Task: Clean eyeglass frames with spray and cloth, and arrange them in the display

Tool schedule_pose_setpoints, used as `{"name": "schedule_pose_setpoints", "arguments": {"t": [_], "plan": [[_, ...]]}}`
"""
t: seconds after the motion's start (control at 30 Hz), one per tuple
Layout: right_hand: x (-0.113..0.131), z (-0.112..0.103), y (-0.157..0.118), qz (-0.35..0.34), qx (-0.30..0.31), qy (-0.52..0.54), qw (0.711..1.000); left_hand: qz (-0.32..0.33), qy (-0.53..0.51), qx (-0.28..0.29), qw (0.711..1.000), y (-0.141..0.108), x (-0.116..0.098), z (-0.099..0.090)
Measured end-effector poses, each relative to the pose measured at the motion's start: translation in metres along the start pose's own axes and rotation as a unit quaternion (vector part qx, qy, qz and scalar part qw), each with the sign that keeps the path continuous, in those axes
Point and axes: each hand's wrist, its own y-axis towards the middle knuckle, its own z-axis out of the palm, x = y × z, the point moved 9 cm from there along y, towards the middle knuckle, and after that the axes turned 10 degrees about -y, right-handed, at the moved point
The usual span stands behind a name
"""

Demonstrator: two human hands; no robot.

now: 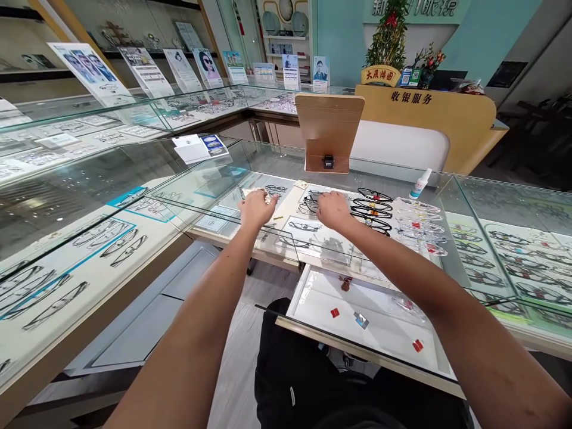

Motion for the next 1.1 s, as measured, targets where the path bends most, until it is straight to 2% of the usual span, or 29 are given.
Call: {"name": "schedule_pose_setpoints", "arguments": {"t": [0.5, 0.57, 0.63, 0.73, 0.77, 0.83, 0.9, 0.97, 1.03, 1.1], "plan": [[-0.01, -0.005, -0.006, 0.05, -0.002, 0.05, 0.997, -0.008, -0.001, 0.004, 1.0, -0.001, -0.001, -0.002], [-0.011, -0.013, -0.009, 0.054, 0.001, 0.058, 0.997, -0.009, -0.001, 0.004, 1.0, -0.001, -0.001, -0.002], [-0.008, -0.03, -0.017, 0.047, -0.014, 0.072, 0.996, -0.008, 0.0, 0.003, 1.0, 0.0, 0.0, -0.001], [0.014, -0.063, -0.049, -0.009, -0.064, 0.117, 0.991, -0.006, 0.002, 0.002, 1.0, 0.0, 0.0, -0.001], [0.026, -0.068, -0.064, -0.037, -0.06, 0.133, 0.989, -0.005, 0.003, 0.002, 1.0, 0.0, 0.0, 0.0], [0.054, -0.055, -0.099, -0.097, 0.016, 0.155, 0.983, -0.003, 0.004, 0.001, 1.0, 0.0, 0.0, 0.0], [0.081, -0.029, -0.137, -0.162, 0.085, 0.166, 0.969, -0.003, 0.006, 0.0, 1.0, -0.001, -0.001, 0.0], [0.094, 0.005, -0.166, -0.194, 0.121, 0.17, 0.958, -0.002, 0.006, 0.0, 1.0, -0.002, -0.002, -0.001], [0.09, 0.045, -0.178, -0.18, 0.152, 0.171, 0.957, -0.002, 0.005, 0.0, 1.0, -0.002, -0.002, -0.001], [0.073, 0.08, -0.173, -0.146, 0.168, 0.168, 0.96, -0.003, 0.003, 0.001, 1.0, -0.003, -0.002, -0.001]]}}
